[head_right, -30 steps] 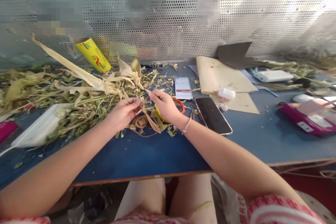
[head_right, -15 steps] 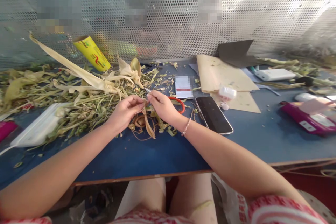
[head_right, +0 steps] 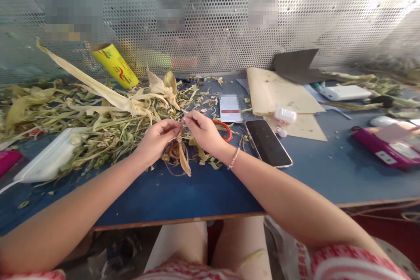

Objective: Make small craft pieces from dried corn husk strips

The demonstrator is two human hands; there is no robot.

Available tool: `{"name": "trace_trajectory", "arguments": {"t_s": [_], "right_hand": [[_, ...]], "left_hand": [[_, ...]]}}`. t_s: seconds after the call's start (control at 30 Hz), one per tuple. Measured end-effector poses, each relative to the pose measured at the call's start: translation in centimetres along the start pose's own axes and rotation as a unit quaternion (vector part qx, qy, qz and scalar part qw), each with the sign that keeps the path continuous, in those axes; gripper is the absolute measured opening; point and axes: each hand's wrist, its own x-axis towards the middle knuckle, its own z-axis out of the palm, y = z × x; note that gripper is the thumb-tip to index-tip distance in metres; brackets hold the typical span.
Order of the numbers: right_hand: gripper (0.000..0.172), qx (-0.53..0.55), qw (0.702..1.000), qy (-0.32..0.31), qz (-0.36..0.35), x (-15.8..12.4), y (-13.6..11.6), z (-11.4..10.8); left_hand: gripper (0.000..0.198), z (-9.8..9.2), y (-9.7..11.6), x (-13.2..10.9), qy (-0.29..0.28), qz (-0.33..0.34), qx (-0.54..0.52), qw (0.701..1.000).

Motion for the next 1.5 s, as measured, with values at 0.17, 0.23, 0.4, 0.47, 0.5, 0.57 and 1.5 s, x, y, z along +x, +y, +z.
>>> {"name": "trace_trajectory", "arguments": {"t_s": [0.17, 0.23, 0.4, 0.47, 0.5, 0.57, 1.5], "right_hand": [[0.015, -0.027, 1.000, -0.005, -0.010, 0.14, 0.16, 0.06], [0.015, -0.026, 1.000, -0.006, -0.006, 0.15, 0.12, 0.06], [0.009, -0.010, 1.000, -0.023, -0.002, -0.06, 0.18, 0.09], [0.009, -0.018, 0.999, -0.027, 0.001, -0.17, 0.31, 0.20], [0.010, -0.026, 0.999, -0.027, 0.000, -0.21, 0.37, 0.27], [0.009, -0.046, 0.999, -0.020, -0.006, -0.23, 0.44, 0.41], [0.009, -0.154, 0.982, -0.034, -0.108, -0.41, 0.47, 0.45]], "left_hand": [[0.018, 0.00, -0.13, 0.02, -0.003, -0.007, -0.008, 1.000], [0.021, 0.03, -0.10, 0.01, 0.003, -0.006, 0.000, 1.000], [0.020, 0.01, -0.01, 0.03, 0.018, -0.008, 0.016, 1.000], [0.017, -0.04, -0.04, 0.07, 0.020, -0.010, 0.012, 1.000], [0.016, -0.07, -0.08, 0.09, 0.020, -0.011, 0.010, 1.000], [0.015, -0.12, -0.15, 0.13, 0.023, -0.017, 0.006, 1.000], [0.028, -0.48, -0.07, 0.13, -0.006, -0.050, -0.010, 0.999]]}}
